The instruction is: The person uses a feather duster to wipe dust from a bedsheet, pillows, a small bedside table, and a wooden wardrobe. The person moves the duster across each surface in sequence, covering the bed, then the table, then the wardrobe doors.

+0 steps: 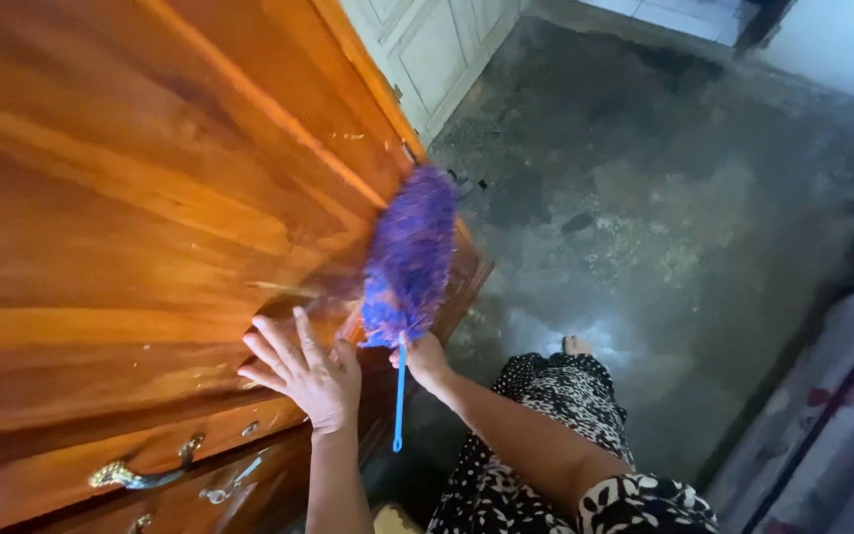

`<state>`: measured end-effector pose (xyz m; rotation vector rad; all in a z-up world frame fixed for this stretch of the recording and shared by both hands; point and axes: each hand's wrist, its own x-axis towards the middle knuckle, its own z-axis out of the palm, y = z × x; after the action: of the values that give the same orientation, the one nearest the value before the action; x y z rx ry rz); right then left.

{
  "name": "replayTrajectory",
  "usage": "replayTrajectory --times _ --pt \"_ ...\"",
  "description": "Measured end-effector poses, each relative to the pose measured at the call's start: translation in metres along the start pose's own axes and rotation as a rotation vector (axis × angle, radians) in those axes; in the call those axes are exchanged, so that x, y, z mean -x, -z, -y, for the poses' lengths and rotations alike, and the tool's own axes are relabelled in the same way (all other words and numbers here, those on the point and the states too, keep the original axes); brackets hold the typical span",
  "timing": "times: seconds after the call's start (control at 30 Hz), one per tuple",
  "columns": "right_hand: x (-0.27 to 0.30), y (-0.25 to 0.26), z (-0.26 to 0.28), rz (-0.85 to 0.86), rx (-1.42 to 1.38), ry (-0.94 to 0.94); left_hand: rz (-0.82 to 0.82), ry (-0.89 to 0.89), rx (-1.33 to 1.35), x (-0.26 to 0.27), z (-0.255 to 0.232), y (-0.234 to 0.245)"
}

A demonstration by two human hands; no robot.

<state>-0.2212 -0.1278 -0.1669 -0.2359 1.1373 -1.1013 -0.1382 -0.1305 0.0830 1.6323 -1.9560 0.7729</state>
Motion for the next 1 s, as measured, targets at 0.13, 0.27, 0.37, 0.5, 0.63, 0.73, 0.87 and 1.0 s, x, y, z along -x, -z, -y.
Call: replayTrajectory --times 0.13,0.27,0.37,0.5,0.63,0.73,0.87,1.0 --pt "-0.006 -0.009 -0.002 -0.029 -0.127 -0.071 0.014 -0.049 -0.039 0.015 0.020 -0.002" --pt "0.026 -0.024 0.030 -0.085 -0.152 -0.071 0.035 -0.087 -0.089 0.023 0.031 -0.002" --pt "0.029 -0.036 0.027 -0.084 -0.065 0.099 0.003 -0.103 -0.108 0.024 0.035 -0.008" --pt "-0.010 -0.029 -0.014 -0.117 -0.050 0.129 -0.046 -0.125 -0.163 0.025 0.038 -0.015" --pt "-0.008 -0.019 -0.006 -0.243 -0.087 -0.128 -0.070 -0.129 -0.163 0.028 0.041 -0.020" --pt "-0.021 -0.010 -0.023 -0.243 -0.170 -0.172 -0.088 -0.136 -0.175 0.032 0.044 -0.022" --pt "-0.005 -0.027 -0.006 -0.138 -0.237 0.132 0.158 -0.063 -0.156 0.039 0.044 -0.021" --pt "-0.007 -0.036 0.005 -0.120 -0.174 0.121 0.131 -0.070 -0.253 0.038 0.045 -0.023"
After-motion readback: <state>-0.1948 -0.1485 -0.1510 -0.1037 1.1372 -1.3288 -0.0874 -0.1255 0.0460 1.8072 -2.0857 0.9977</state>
